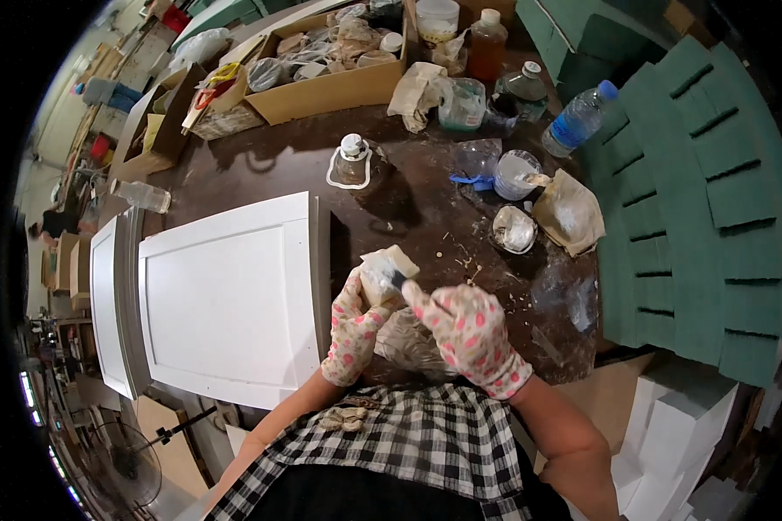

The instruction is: The person wipes down white cabinet doors, applies a white paste from a container using a small spatula to fill holes, and then sands the surface with a sanding block.

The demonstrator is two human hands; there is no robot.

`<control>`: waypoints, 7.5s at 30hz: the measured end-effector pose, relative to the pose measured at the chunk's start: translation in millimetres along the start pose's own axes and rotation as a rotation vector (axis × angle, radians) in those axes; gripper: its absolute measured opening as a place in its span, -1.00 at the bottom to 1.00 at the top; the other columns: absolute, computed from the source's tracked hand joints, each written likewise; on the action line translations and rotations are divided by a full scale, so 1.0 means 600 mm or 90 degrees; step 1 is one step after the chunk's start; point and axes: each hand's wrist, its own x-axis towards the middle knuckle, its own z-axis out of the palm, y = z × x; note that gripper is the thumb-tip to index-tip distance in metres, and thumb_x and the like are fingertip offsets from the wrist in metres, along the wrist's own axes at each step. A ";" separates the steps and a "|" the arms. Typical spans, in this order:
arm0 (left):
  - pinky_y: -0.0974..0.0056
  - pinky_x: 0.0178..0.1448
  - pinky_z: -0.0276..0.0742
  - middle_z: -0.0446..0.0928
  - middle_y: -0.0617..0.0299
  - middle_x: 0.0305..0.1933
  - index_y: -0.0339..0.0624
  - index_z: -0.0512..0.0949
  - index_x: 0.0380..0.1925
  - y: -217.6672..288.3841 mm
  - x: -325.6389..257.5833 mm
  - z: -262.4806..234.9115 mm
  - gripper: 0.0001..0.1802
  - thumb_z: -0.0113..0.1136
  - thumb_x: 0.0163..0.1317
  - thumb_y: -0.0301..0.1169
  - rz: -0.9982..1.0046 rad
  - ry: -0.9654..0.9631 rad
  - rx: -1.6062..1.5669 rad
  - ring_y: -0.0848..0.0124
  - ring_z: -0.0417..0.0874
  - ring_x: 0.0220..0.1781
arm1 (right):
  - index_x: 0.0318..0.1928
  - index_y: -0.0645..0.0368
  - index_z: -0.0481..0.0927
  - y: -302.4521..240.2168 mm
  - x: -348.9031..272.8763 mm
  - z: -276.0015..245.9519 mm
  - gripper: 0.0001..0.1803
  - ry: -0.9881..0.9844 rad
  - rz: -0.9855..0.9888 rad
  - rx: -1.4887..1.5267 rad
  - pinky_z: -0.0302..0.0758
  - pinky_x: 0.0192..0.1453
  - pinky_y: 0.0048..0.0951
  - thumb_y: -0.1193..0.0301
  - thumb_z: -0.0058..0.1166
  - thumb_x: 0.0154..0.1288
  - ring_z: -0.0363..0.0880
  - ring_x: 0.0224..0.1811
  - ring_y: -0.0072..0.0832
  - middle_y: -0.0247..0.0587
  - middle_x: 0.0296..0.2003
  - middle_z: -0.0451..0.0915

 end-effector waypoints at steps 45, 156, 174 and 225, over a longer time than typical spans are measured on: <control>0.33 0.12 0.47 0.51 0.16 0.03 -0.34 0.39 0.11 0.008 0.020 -0.018 -0.57 0.02 0.19 -0.57 -0.096 0.096 -0.183 0.42 0.54 0.02 | 0.15 0.07 0.51 0.041 0.013 0.005 -0.63 0.072 -0.108 -0.041 0.35 -0.57 -0.55 0.46 -0.06 0.34 0.40 -0.57 -0.56 -0.41 -0.48 0.45; 0.15 0.29 0.40 0.46 -0.04 0.17 -0.31 0.25 0.30 0.040 -0.152 -0.262 -0.46 0.00 0.37 -0.33 0.144 0.330 -0.017 0.21 0.54 0.16 | -0.14 0.16 0.52 0.040 -0.110 0.074 -0.64 -0.187 0.312 -0.075 0.42 0.14 -0.19 0.30 0.29 0.09 0.47 0.07 -0.15 -0.12 -0.01 0.54; 0.09 0.09 0.45 0.52 -0.07 0.01 -0.22 0.43 0.10 0.030 0.161 -0.474 -0.52 0.08 0.34 -0.11 0.284 0.368 0.655 0.04 0.55 0.02 | 0.08 -0.06 0.61 -0.078 0.188 0.233 -0.50 -0.229 -0.122 -0.015 0.35 0.20 -0.22 0.09 0.20 0.12 0.39 0.07 -0.26 -0.34 0.09 0.56; 0.19 0.05 0.47 0.60 0.06 -0.10 -0.19 0.48 0.00 0.071 0.153 -0.447 -0.62 0.05 0.34 -0.16 0.189 0.291 0.581 0.22 0.61 -0.05 | -0.09 0.01 0.63 -0.029 0.287 0.252 -0.68 -0.140 -0.186 -0.075 0.42 -0.03 -0.25 0.17 0.15 0.17 0.46 -0.07 -0.27 -0.34 -0.04 0.59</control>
